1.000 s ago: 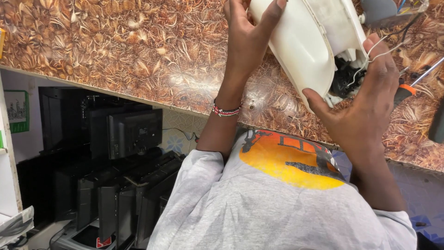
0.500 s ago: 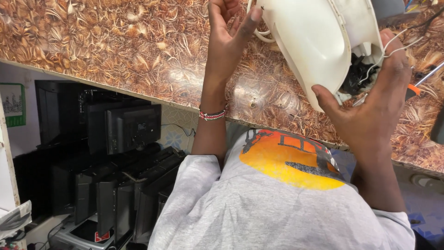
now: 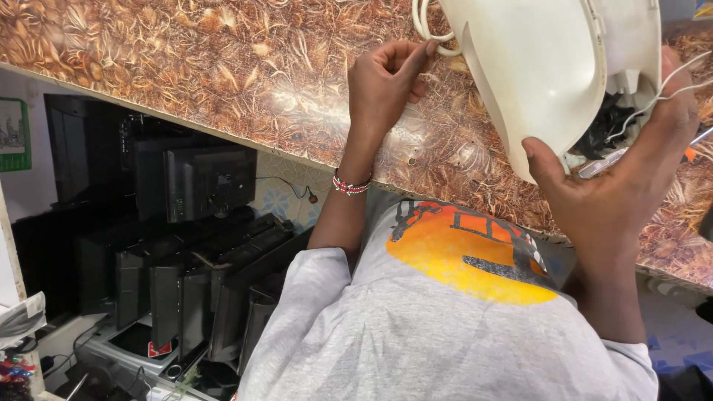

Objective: Disassembling and repairing a small household appliance using pliers and a screwdriver at a workbench.

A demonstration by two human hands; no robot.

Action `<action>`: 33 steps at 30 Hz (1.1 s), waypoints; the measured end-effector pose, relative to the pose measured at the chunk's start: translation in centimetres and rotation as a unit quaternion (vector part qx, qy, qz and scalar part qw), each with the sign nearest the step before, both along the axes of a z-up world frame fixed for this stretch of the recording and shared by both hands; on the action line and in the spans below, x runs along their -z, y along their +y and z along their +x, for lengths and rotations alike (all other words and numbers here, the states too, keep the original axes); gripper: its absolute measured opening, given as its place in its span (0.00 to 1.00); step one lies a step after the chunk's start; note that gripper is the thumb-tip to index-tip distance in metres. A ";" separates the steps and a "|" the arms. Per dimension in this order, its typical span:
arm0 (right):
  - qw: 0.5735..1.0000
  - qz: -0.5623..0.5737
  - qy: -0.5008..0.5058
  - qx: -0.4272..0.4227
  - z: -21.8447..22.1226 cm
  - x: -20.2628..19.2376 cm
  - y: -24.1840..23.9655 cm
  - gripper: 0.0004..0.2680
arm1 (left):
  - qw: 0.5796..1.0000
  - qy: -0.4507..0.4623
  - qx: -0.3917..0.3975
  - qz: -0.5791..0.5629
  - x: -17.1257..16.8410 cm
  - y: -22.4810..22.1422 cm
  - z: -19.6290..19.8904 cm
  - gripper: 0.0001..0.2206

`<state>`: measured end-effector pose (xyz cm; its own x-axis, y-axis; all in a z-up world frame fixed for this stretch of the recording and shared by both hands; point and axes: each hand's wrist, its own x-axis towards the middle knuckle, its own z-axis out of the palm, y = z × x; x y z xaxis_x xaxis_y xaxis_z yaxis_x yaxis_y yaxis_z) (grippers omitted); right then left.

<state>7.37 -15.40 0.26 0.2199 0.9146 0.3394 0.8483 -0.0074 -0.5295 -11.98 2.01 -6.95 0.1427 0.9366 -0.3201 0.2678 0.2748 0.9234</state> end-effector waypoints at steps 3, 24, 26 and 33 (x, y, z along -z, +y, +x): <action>1.000 -0.029 0.006 0.010 0.0 0.1 -0.2 0.35 | 0.997 -0.071 0.030 -0.015 1.7 0.3 0.1 0.16; 1.000 -0.026 -0.012 0.013 0.2 0.9 -0.3 0.35 | 0.945 0.208 0.025 0.252 -3.0 -0.3 -3.3 0.22; 1.000 -0.010 0.000 0.003 -0.2 0.1 0.3 0.33 | 0.960 0.080 0.029 0.267 -5.1 -1.6 -1.8 0.19; 0.996 0.032 0.077 0.011 -0.4 0.7 -0.2 0.36 | 0.897 -0.371 0.210 -0.119 -10.4 -4.9 2.1 0.35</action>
